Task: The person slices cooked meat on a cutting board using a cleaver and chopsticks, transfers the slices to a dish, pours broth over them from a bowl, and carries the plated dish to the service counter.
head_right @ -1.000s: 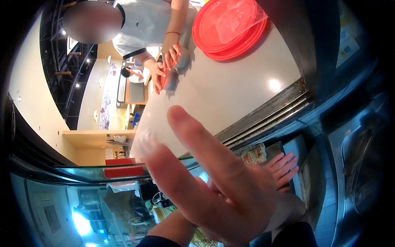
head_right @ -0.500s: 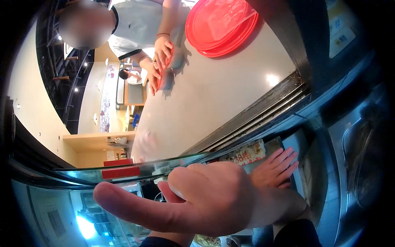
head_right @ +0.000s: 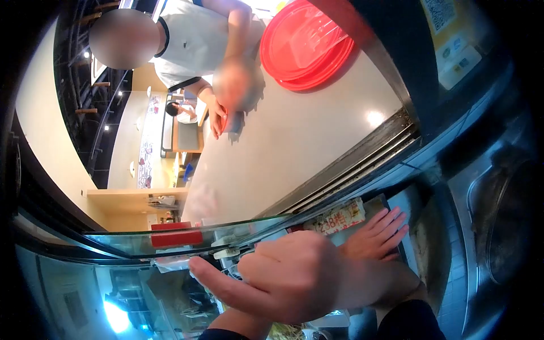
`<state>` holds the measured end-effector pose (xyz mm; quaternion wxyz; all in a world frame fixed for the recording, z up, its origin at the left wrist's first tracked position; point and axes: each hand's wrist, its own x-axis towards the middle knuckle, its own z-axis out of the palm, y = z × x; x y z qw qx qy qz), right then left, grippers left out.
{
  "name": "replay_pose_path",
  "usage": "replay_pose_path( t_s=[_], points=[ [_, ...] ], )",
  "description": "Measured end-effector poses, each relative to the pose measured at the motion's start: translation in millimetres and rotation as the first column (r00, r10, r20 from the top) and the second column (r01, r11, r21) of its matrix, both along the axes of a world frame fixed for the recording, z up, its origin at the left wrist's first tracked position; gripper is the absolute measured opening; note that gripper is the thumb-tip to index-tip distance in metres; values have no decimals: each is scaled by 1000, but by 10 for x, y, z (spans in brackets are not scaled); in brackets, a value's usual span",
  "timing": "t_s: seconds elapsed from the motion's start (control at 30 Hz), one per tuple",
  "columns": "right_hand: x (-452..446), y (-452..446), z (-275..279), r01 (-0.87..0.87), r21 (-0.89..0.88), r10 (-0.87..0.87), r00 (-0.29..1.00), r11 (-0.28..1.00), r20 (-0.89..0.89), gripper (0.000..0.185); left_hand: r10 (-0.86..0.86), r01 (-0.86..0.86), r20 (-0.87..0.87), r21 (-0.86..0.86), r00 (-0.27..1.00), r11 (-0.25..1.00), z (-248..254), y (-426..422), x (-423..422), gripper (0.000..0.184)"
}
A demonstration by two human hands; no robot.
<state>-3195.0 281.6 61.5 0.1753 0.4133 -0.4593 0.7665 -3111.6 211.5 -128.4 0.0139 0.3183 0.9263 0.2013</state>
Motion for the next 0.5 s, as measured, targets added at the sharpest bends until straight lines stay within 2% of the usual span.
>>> replay_pose_path(
  t_s=[0.07,0.17,0.37,0.47,0.5],
  points=[
    [-25,45,5,15,26,-15,1000,1000,5,42,25,-24,58,-4,998,1000,76,50,22,75],
    [-107,120,61,42,57,-43,999,997,6,28,31,-31,48,-2,998,1000,76,46,22,73],
    [-79,162,51,158,44,-158,987,986,-11,29,26,-26,31,-14,999,1000,54,37,26,72],
    [-58,175,-58,80,11,-80,997,997,-2,31,15,-14,7,-31,1000,999,-5,28,31,72],
    [-59,141,-73,113,-33,-112,993,993,24,37,12,-13,-6,-36,1000,999,-28,24,36,72]
  ],
)
